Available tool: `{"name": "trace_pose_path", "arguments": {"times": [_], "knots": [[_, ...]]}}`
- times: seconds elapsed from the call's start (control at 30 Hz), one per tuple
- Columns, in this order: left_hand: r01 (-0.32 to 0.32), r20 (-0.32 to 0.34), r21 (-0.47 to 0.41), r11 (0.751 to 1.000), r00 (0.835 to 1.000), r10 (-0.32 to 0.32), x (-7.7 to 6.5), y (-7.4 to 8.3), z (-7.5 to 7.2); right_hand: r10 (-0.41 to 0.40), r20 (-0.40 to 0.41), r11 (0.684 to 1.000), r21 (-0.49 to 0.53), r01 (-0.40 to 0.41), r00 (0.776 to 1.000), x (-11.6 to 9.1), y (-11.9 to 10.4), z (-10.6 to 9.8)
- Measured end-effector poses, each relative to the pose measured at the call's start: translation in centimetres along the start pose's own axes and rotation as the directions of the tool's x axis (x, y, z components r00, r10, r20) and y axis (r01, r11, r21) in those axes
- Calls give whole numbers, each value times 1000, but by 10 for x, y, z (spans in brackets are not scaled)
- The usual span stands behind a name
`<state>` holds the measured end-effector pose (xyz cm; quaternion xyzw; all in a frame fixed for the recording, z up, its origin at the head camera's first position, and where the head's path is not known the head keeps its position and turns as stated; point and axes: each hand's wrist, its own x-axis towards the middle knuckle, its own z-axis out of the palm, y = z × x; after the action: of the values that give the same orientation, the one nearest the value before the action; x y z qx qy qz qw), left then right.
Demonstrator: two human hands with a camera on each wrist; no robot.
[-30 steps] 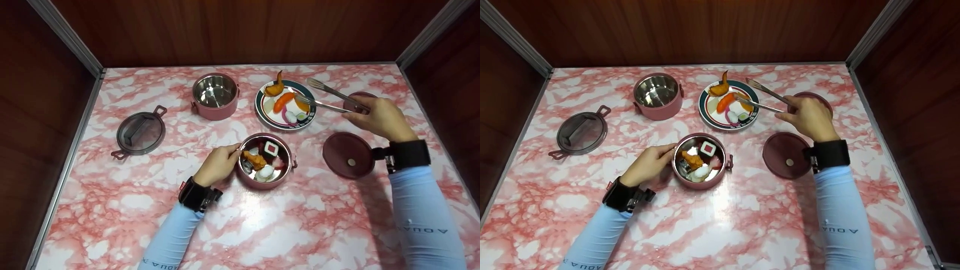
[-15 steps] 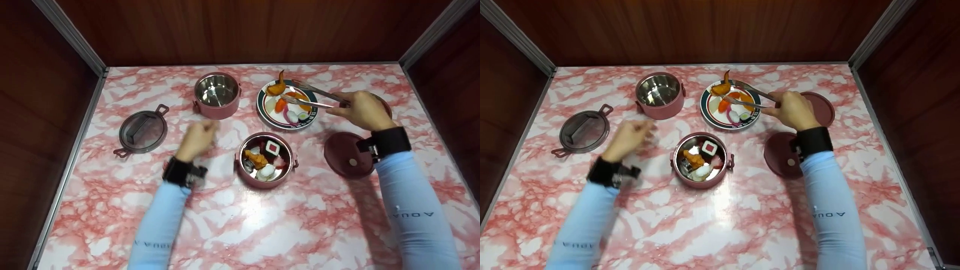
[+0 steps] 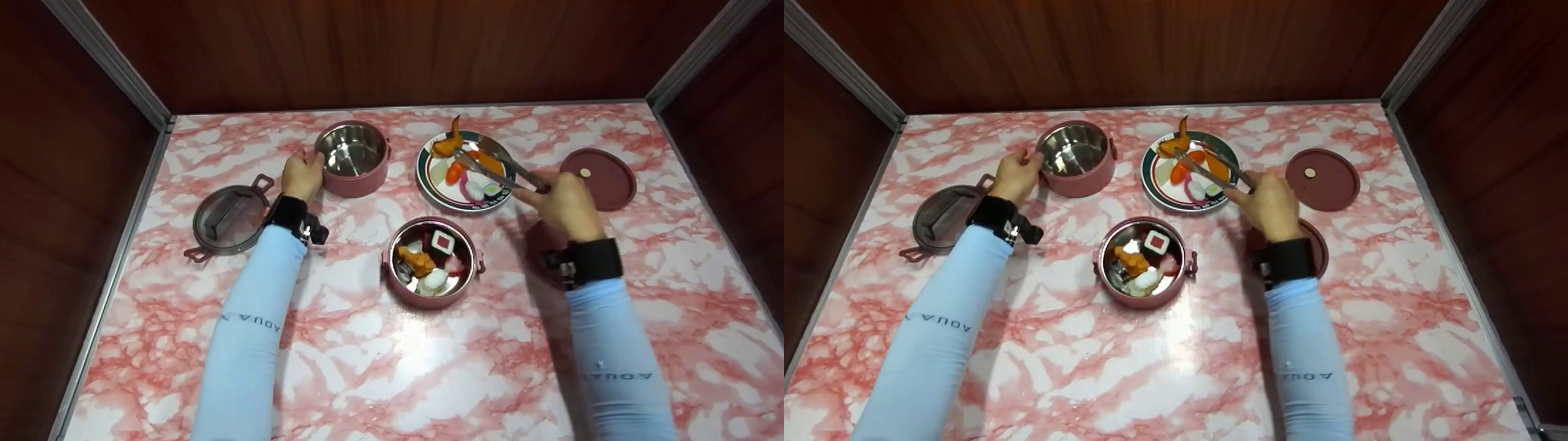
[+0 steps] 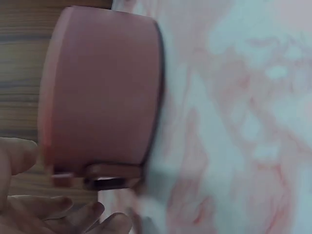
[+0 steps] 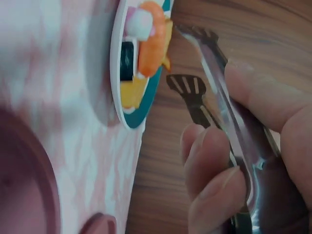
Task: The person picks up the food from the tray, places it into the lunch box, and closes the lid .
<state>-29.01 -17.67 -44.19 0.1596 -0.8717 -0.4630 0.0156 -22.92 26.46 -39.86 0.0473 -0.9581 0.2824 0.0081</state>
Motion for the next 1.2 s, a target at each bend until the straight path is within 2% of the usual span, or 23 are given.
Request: {"name": "trace_pose_path", "arguments": {"times": [0.1,0.2,0.43,0.67,1.03,1.2], "knots": [[20,-1,-7,1000,1000,-20,4,-1,6,-1,-9,1000,13,1,1000,-2,-2,8],[29,-2,22,999,1000,-29,6,0,7,-6,-18,1000,6,7,1000,-3,-2,10],[12,7,111,994,1000,-13,-2,-2,-3,8,-13,1000,-25,-8,1000,-2,-1,5],[2,36,88,996,999,-5,-20,-13,-10,38,9,999,-12,-38,999,-4,3,4],[-80,35,102,992,996,77,-53,-34,-26,6,-17,998,62,-5,1000,-12,5,23],[-128,38,110,986,992,124,-70,-43,-34,20,-4,996,85,-20,1000,-14,5,25]]}}
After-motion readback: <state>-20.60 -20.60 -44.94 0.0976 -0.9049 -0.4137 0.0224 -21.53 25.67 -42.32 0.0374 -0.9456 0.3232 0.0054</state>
